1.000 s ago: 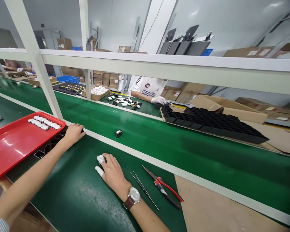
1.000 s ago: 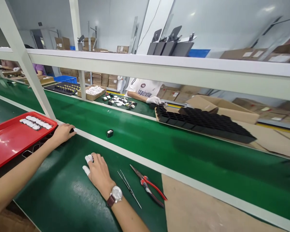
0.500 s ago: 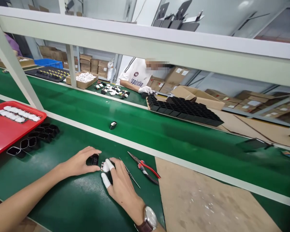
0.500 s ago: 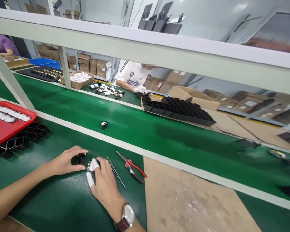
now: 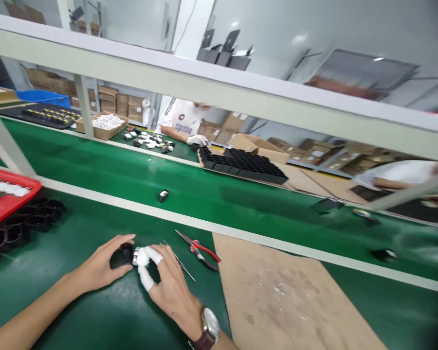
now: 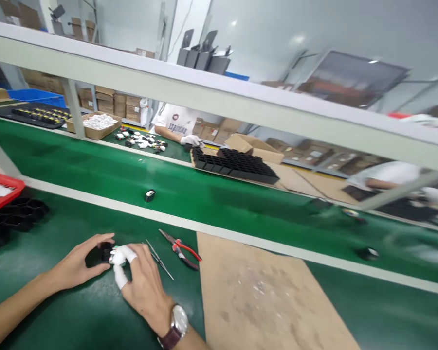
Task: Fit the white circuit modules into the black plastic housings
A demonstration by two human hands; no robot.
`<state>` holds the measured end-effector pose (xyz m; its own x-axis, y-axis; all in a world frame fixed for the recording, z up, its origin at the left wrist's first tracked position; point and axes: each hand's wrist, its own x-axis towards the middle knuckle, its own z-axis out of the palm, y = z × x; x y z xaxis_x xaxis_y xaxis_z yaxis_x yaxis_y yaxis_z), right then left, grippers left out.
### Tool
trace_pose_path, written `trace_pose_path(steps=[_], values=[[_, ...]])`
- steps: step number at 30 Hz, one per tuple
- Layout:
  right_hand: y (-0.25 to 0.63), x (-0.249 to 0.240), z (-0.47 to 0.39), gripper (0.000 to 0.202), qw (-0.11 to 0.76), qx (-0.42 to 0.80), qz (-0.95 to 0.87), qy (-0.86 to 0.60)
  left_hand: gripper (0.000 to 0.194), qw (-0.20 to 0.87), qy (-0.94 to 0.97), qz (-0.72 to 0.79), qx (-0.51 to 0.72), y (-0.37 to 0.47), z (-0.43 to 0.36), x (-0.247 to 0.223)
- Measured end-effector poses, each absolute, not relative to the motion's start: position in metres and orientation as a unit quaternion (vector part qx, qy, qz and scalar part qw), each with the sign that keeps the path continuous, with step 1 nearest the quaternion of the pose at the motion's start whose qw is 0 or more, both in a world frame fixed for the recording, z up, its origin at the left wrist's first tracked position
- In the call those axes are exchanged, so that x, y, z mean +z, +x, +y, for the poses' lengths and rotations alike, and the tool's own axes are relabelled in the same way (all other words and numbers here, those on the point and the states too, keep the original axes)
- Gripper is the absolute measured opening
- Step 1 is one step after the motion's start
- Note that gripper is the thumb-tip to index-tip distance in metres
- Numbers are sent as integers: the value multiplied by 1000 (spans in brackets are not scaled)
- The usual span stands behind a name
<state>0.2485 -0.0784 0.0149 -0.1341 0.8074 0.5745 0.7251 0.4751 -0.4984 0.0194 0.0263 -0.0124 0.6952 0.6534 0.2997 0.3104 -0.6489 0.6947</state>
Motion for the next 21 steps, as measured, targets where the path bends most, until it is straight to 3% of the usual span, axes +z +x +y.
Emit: trace_pose_path(steps=[4,8,12,14,17,21], values=[[246,26,-79,38,422,38,-747,-512,57,248,880,293,277,18,28,-23],[254,23,-76,39,423,35,-742,-519,77,268,891,294,219,12,36,-20],[257,20,-80,47,450,43,-727,-516,42,317,906,233,158,12,35,-9],[254,21,-84,47,452,57,-733,-506,36,308,903,243,172,17,31,-5],[246,24,-89,50,432,77,-758,-483,42,228,910,263,223,25,24,-2],[236,25,-92,51,413,68,-773,-477,34,113,923,249,272,30,17,0]])
